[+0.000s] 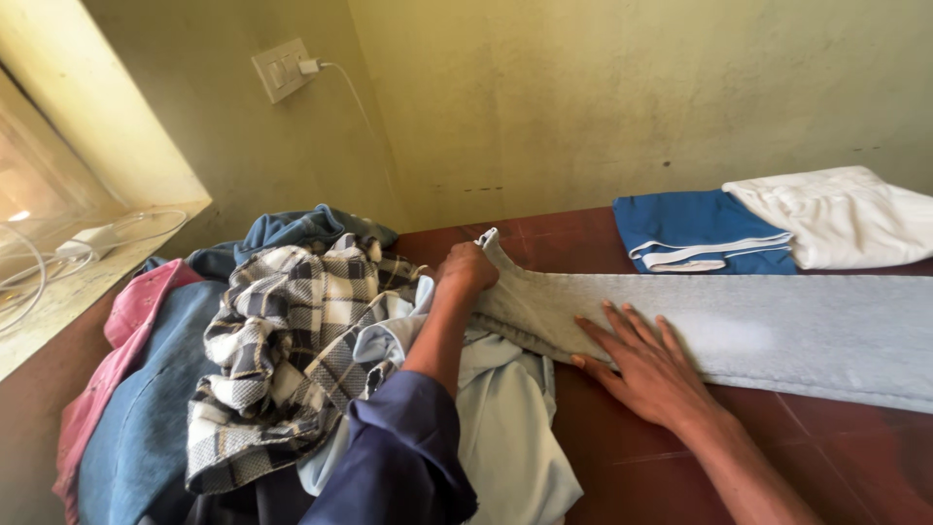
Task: The person picks up a pair of light blue jeans from a pile of laundry on a table, spreads them out, and folds them into a rectangular shape before setting them down.
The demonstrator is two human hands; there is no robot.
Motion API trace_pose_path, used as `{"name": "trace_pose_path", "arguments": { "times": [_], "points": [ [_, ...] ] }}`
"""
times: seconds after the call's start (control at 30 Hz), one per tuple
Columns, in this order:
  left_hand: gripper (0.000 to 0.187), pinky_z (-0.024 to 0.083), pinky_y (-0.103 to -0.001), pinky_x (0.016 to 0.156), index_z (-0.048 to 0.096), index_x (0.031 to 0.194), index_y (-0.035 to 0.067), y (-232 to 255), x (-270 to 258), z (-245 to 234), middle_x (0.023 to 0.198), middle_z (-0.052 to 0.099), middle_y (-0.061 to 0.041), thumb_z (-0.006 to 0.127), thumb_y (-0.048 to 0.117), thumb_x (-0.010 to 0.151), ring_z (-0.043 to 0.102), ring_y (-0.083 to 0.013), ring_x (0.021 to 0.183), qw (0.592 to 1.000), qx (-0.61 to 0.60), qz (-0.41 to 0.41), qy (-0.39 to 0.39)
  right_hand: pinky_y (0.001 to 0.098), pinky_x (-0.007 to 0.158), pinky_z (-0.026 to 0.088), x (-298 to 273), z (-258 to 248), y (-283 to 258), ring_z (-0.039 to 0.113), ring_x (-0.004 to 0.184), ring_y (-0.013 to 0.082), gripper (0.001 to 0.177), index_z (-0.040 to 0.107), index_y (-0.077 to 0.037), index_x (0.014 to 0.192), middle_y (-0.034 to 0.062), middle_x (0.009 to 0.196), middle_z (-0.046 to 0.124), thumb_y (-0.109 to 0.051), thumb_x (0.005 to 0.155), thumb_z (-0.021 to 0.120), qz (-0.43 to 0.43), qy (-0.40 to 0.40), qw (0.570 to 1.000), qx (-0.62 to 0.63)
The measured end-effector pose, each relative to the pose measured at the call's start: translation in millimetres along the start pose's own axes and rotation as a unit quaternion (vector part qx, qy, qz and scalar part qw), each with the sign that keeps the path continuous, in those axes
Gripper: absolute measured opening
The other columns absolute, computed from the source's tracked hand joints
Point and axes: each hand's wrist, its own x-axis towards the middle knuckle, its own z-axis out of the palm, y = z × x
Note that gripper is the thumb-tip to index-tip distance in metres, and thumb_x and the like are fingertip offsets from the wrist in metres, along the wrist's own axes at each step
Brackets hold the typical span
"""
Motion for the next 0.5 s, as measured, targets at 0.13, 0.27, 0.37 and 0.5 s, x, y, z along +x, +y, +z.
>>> {"name": "trace_pose_path", "arguments": {
  "times": [0.13,0.27,0.37,0.5],
  "points": [
    [0.056,0.047,-0.043,0.112,0.061,0.139,0.005,20.0,-14.6,-27.8,0.143,0.061,-0.021,0.064,0.015,0.084,0.057,-0.0370,0.136,1.000,0.008,0.027,-0.014,0.0504,0.124,0.012,-14.7,-11.5,-2.6,0.016,0.155,0.0229,0.077,0.031,-0.033,0.157,0.0071,0.168,0.018,-0.072,0.092,0.042,0.010,0.003,1.000,0.027],
    [0.053,0.045,-0.047,0.111,0.052,0.143,0.006,45.2,-35.5,-58.3,0.144,0.058,-0.021,0.059,0.030,0.096,0.054,-0.0381,0.136,1.000,-0.019,0.006,0.016,0.0535,0.123,0.012,-24.8,-25.3,-1.9,0.016,0.154,0.0243,0.090,0.027,-0.030,0.162,0.0070,0.171,0.020,-0.074,0.087,0.050,0.055,-0.017,0.998,0.017],
    [0.048,0.046,-0.048,0.110,0.055,0.141,0.007,50.3,-42.7,-72.1,0.143,0.058,-0.020,0.058,0.022,0.095,0.056,-0.0379,0.134,0.999,-0.017,-0.016,0.030,0.0640,0.120,0.014,-26.0,-19.6,-0.4,0.021,0.153,0.0288,0.084,0.022,-0.028,0.164,0.0088,0.164,0.022,-0.063,0.094,0.050,0.123,-0.016,0.992,-0.016],
    [0.040,0.049,-0.047,0.107,0.063,0.133,0.010,39.1,-47.0,-82.2,0.142,0.061,-0.017,0.057,0.023,0.095,0.058,-0.0374,0.132,0.999,-0.009,-0.002,0.042,0.0679,0.114,0.023,-26.2,-2.0,1.2,0.031,0.148,0.0345,0.064,0.032,-0.027,0.160,0.0118,0.163,0.033,-0.037,0.099,0.051,0.093,0.079,0.992,0.008]
  ]
}}
